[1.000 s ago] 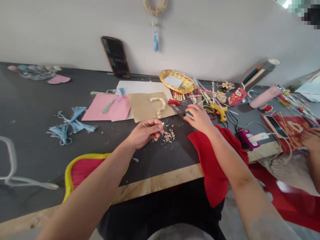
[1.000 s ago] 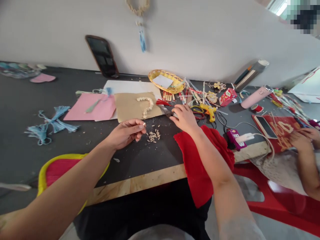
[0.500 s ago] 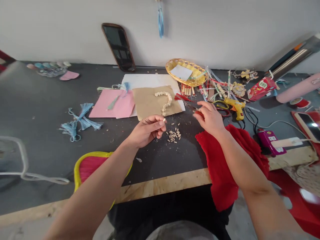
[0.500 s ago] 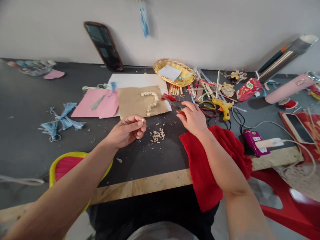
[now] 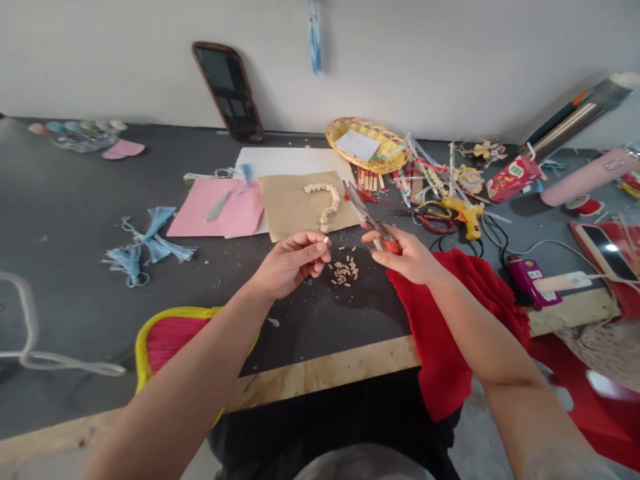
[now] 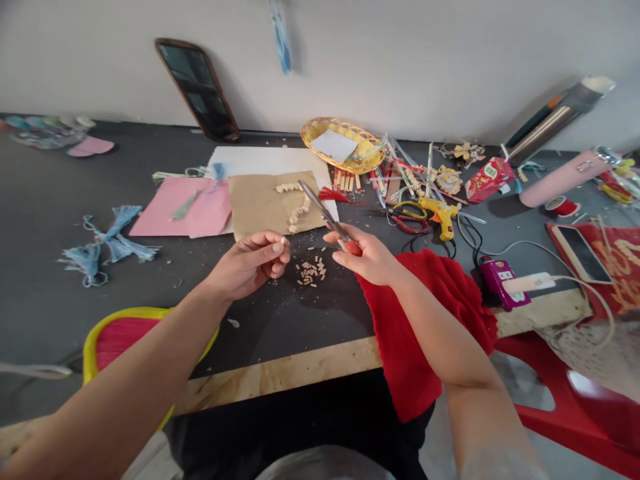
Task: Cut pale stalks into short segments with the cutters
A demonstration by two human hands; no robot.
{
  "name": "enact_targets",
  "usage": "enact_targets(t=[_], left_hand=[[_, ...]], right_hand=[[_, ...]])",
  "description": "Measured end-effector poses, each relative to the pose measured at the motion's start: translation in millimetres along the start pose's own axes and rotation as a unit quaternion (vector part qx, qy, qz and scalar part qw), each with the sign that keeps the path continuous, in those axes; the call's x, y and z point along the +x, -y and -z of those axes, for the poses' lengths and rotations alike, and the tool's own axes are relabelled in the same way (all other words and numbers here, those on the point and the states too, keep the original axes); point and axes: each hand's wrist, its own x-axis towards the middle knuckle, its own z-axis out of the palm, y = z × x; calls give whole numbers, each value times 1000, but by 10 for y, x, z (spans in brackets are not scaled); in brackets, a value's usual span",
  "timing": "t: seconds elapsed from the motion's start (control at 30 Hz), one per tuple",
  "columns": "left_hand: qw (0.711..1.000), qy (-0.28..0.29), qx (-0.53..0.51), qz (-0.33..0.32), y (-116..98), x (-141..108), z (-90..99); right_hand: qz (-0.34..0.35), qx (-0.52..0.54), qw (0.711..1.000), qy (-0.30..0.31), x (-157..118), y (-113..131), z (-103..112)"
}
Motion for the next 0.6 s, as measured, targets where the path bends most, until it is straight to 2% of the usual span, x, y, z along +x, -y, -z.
enact_targets(t=[0.07,0.13,0.23,0.37,0.6], left_hand=[[1000,-5,-10,-10,18,8,11],[999,-11,-25,-22,31,19,22],[998,-22,-41,-38,33,34,30],[996,-45,-54,-62,15,44,18],[993,-59,-59,-84,0,46,-7]], right_hand=[[52,-142,988,-18,-30,43,-18],[88,-261,961,-40,-47,70,-37],[110,-385,916,-34,-51,66,-70],[132,-435,890,-10,-43,30,-103],[136,-431,892,-13,-41,9,-111]])
